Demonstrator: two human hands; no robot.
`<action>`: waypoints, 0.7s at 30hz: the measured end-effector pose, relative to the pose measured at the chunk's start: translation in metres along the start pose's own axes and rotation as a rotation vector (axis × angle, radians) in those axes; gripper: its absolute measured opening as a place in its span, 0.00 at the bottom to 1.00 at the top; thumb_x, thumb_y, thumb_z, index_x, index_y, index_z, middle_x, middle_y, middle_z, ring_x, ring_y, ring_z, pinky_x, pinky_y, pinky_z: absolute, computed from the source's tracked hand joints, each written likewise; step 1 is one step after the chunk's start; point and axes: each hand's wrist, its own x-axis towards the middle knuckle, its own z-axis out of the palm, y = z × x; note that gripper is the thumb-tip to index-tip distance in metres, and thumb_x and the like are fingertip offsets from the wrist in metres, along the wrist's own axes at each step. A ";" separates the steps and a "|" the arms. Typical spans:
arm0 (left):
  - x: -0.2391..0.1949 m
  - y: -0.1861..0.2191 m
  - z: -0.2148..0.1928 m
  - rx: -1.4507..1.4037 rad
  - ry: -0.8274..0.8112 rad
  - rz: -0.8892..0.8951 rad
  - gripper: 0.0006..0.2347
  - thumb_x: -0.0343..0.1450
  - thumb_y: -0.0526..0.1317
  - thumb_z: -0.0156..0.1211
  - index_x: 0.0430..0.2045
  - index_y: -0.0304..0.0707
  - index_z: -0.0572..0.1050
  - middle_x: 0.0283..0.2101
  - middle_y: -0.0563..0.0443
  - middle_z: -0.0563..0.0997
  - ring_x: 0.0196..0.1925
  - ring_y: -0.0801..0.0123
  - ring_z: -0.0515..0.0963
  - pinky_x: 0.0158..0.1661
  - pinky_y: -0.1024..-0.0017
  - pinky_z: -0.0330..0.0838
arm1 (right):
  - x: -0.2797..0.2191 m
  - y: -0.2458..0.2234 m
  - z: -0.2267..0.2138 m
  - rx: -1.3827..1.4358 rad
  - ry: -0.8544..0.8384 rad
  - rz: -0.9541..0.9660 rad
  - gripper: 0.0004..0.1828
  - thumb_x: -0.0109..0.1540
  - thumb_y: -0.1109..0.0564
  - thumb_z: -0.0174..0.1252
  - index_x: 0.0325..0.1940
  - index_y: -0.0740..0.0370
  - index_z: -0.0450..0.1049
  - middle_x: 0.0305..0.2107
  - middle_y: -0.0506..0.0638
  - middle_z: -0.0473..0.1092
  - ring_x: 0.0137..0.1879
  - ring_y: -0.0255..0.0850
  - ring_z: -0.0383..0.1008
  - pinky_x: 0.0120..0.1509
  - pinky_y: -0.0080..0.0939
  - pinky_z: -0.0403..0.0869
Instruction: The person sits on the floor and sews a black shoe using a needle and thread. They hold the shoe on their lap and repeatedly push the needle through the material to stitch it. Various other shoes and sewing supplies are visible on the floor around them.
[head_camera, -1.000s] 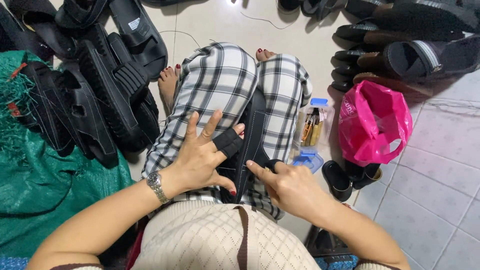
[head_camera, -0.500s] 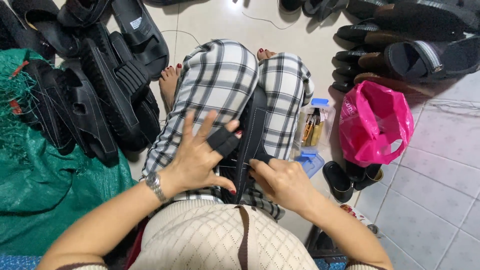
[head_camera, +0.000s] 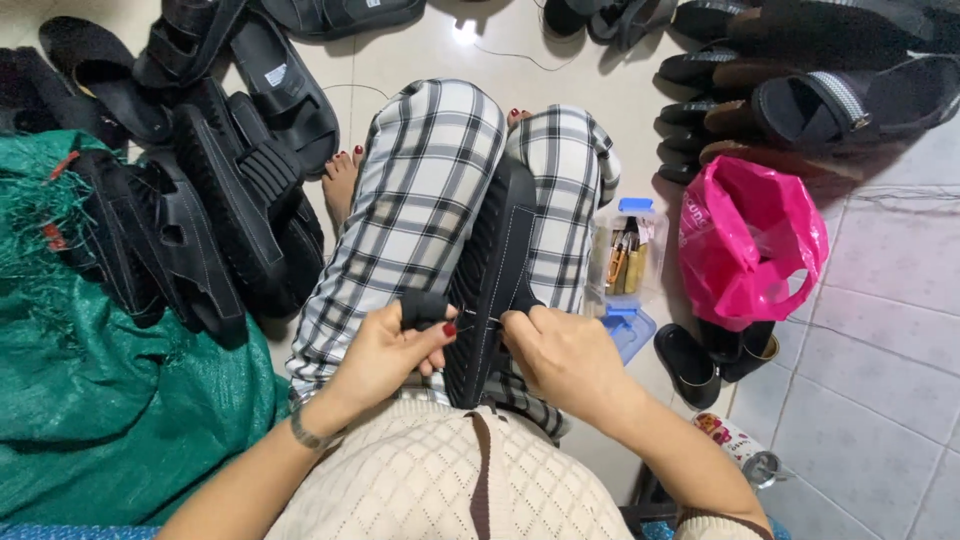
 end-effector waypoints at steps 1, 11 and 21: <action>0.002 -0.002 0.000 0.013 0.060 -0.029 0.12 0.68 0.33 0.68 0.44 0.29 0.80 0.14 0.39 0.80 0.12 0.72 0.74 0.17 0.79 0.70 | 0.003 0.001 -0.001 0.023 -0.007 -0.019 0.02 0.62 0.54 0.53 0.37 0.50 0.70 0.17 0.41 0.57 0.21 0.39 0.67 0.25 0.35 0.67; -0.003 -0.038 0.029 0.985 0.309 0.538 0.23 0.57 0.57 0.79 0.20 0.33 0.77 0.20 0.43 0.70 0.25 0.47 0.78 0.26 0.60 0.73 | -0.007 -0.010 -0.019 -0.181 -0.110 -0.018 0.20 0.57 0.55 0.53 0.54 0.45 0.69 0.19 0.41 0.59 0.19 0.36 0.68 0.22 0.33 0.69; -0.009 -0.006 0.013 0.543 0.211 0.228 0.19 0.57 0.34 0.76 0.43 0.39 0.83 0.28 0.57 0.75 0.24 0.79 0.66 0.22 0.84 0.62 | -0.032 0.018 -0.017 0.772 -0.126 0.421 0.31 0.54 0.50 0.71 0.59 0.61 0.74 0.19 0.44 0.65 0.22 0.34 0.63 0.26 0.33 0.64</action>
